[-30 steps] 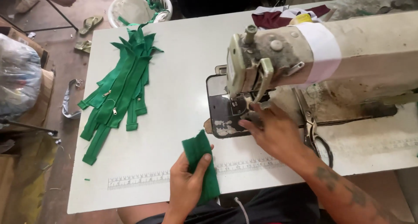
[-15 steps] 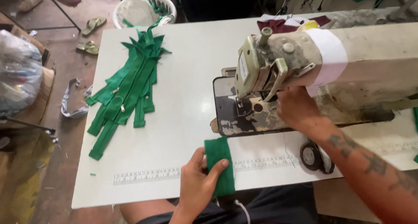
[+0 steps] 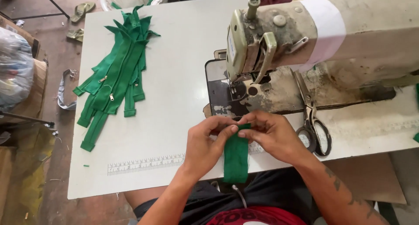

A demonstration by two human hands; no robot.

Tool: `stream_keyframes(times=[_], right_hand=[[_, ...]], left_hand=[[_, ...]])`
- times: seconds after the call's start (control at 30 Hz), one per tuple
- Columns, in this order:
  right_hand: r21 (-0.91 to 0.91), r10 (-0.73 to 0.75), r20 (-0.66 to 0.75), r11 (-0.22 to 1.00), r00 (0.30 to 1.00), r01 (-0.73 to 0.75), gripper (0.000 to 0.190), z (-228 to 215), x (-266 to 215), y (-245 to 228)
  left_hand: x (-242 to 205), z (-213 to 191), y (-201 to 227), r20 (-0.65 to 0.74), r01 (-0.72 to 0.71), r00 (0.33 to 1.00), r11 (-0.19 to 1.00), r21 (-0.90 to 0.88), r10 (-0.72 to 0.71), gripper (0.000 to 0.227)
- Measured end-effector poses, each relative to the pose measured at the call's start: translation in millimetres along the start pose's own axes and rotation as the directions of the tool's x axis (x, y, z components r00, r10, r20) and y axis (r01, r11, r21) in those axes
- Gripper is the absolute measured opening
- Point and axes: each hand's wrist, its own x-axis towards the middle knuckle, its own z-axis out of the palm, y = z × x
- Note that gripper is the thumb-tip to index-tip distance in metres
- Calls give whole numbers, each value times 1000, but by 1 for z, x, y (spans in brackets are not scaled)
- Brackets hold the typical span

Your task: The person is sewing green fabric strips using an industrial sewing machine and trimming them with scissors.

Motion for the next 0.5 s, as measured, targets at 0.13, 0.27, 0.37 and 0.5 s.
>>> stream_keyframes(times=[0.13, 0.27, 0.37, 0.5], right_hand=[[-205, -238, -27, 952, 971, 227, 17, -4, 1, -15], [-485, -604, -54, 712, 795, 508, 9, -2, 2, -10], [-463, -627, -10, 693, 779, 552, 14, -4, 23, -10], [-572, -452, 84, 708, 888, 414, 16, -14, 60, -3]], left_hand=[[6, 8, -13, 113, 106, 988, 994, -4, -105, 8], [26, 5, -27, 86, 187, 978, 980, 61, -192, 16], [42, 3, -28, 82, 88, 992, 990, 113, -97, 14], [65, -12, -39, 99, -268, 963, 881, 390, 250, 9]])
